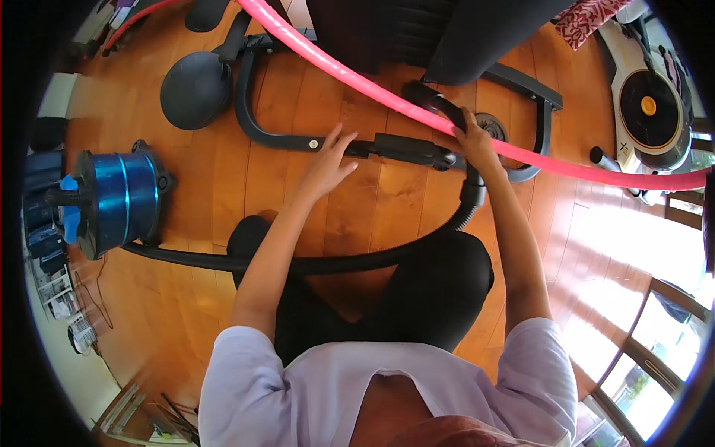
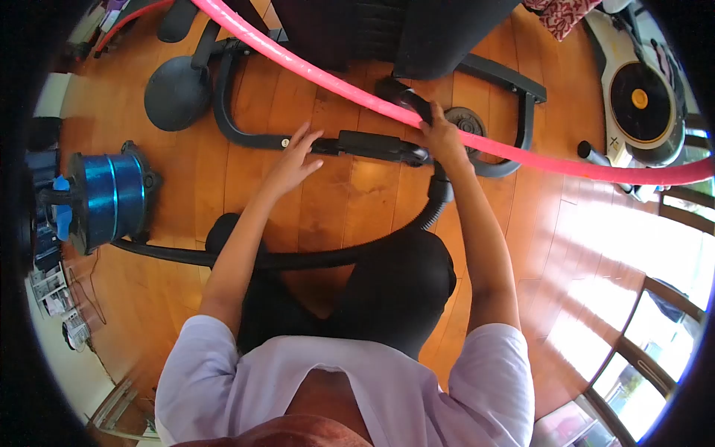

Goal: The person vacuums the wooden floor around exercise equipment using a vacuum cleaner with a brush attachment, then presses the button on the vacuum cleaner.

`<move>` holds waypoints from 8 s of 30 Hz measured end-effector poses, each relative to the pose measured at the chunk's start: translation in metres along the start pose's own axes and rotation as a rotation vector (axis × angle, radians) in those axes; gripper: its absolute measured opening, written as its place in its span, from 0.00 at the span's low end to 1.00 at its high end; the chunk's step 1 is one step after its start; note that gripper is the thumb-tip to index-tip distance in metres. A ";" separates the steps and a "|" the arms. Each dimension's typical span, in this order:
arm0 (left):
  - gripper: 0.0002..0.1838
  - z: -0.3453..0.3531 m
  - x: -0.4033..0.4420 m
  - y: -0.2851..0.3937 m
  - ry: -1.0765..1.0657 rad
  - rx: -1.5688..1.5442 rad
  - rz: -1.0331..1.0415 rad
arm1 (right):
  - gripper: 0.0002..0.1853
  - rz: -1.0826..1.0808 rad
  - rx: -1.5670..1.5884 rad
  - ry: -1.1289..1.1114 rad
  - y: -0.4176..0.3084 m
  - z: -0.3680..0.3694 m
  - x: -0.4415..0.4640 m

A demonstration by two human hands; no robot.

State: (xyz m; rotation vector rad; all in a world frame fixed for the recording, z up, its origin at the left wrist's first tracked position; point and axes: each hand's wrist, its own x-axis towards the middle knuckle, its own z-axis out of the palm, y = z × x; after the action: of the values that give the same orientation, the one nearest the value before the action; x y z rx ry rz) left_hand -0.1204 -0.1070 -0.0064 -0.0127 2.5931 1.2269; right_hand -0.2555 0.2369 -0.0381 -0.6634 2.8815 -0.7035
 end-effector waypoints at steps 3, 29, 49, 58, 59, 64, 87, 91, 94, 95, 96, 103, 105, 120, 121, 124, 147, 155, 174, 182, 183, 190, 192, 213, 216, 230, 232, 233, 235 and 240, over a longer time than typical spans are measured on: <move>0.34 -0.001 -0.037 -0.007 0.013 -0.024 -0.037 | 0.31 0.357 0.215 0.053 -0.003 -0.004 -0.011; 0.35 0.044 0.088 0.008 0.358 -0.531 -0.298 | 0.35 0.421 1.027 0.381 -0.020 -0.102 -0.145; 0.19 0.041 0.171 -0.019 0.318 -1.245 -0.146 | 0.40 0.578 0.558 0.179 -0.046 -0.066 -0.201; 0.15 0.017 0.186 0.054 0.394 -1.298 0.052 | 0.39 0.674 0.554 0.204 -0.045 -0.061 -0.215; 0.15 0.016 0.184 0.057 0.409 -1.296 0.050 | 0.39 0.673 0.551 0.201 -0.044 -0.062 -0.216; 0.15 0.007 0.176 0.088 0.407 -1.315 0.129 | 0.39 0.545 0.425 0.100 -0.060 -0.080 -0.193; 0.16 -0.015 0.207 0.165 0.467 -1.286 0.429 | 0.43 0.187 0.341 -0.247 0.015 -0.067 -0.083; 0.16 -0.020 0.206 0.162 0.439 -1.260 0.456 | 0.43 0.077 0.302 -0.351 -0.008 -0.057 -0.049; 0.16 -0.025 0.204 0.163 0.419 -1.279 0.464 | 0.43 0.096 0.320 -0.343 0.001 -0.065 -0.056; 0.16 -0.025 0.200 0.165 0.429 -1.275 0.455 | 0.43 0.083 0.341 -0.313 0.010 -0.070 -0.066; 0.16 -0.025 0.196 0.168 0.440 -1.274 0.446 | 0.43 0.261 0.394 -0.329 0.017 -0.078 -0.077; 0.16 -0.022 0.200 0.160 0.400 -1.285 0.496 | 0.44 0.106 0.281 -0.118 0.017 -0.056 -0.085; 0.16 -0.022 0.201 0.161 0.409 -1.301 0.499 | 0.43 0.096 0.278 -0.204 0.006 -0.048 -0.055; 0.19 -0.019 0.178 0.154 0.413 -1.275 0.413 | 0.44 0.309 0.192 -0.004 -0.013 -0.034 -0.084; 0.19 -0.017 0.179 0.150 0.440 -1.287 0.399 | 0.44 0.255 0.154 0.001 -0.015 -0.028 -0.074; 0.20 -0.013 0.177 0.135 0.446 -1.308 0.387 | 0.45 0.308 0.139 -0.059 -0.021 -0.021 -0.066; 0.18 -0.020 0.159 0.142 0.364 -1.296 0.375 | 0.43 0.405 -0.043 0.123 -0.099 -0.091 -0.160; 0.17 -0.021 0.169 0.177 0.440 -1.200 0.432 | 0.46 0.590 0.022 0.050 -0.099 -0.114 -0.218; 0.18 0.010 0.131 0.053 0.399 -1.344 0.273 | 0.42 0.756 0.326 0.278 -0.049 -0.077 -0.260; 0.25 0.006 0.132 0.045 0.387 -1.152 -0.099 | 0.42 0.920 0.536 0.337 -0.040 -0.092 -0.280; 0.24 0.004 0.137 0.038 0.388 -1.133 -0.125 | 0.42 0.891 0.562 0.257 -0.057 -0.094 -0.274; 0.11 -0.008 0.158 0.003 0.273 -0.980 -0.263 | 0.39 0.832 0.571 0.197 -0.053 -0.085 -0.265; 0.12 -0.007 0.151 0.003 0.268 -0.994 -0.274 | 0.39 0.908 0.631 0.277 -0.047 -0.091 -0.271; 0.38 -0.047 0.082 -0.011 0.200 -0.756 -0.288 | 0.39 0.736 0.786 0.214 -0.038 -0.098 -0.262; 0.36 -0.057 0.037 -0.018 0.176 -0.555 -0.332 | 0.39 0.739 0.837 0.436 -0.013 -0.097 -0.300; 0.32 -0.001 -0.184 -0.003 -0.847 0.750 -0.202 | 0.40 0.018 0.247 -0.281 -0.079 -0.026 -0.228; 0.29 0.002 -0.188 -0.008 -0.833 0.763 -0.152 | 0.39 -0.035 0.212 -0.297 -0.086 -0.018 -0.212; 0.27 0.001 -0.189 -0.011 -0.774 0.777 -0.148 | 0.39 -0.056 0.202 -0.306 -0.088 -0.016 -0.204; 0.25 -0.004 -0.186 -0.022 -0.724 0.790 -0.159 | 0.39 -0.080 0.190 -0.339 -0.092 -0.011 -0.187; 0.22 0.015 -0.188 -0.055 -0.884 0.745 -0.148 | 0.38 -0.121 0.203 -0.430 -0.098 0.000 -0.146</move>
State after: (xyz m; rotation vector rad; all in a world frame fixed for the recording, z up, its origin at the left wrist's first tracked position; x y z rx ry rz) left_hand 0.0709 -0.1505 -0.0105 0.3799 2.0143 0.0747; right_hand -0.0860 0.2221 0.0069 -0.8461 2.3616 -0.7477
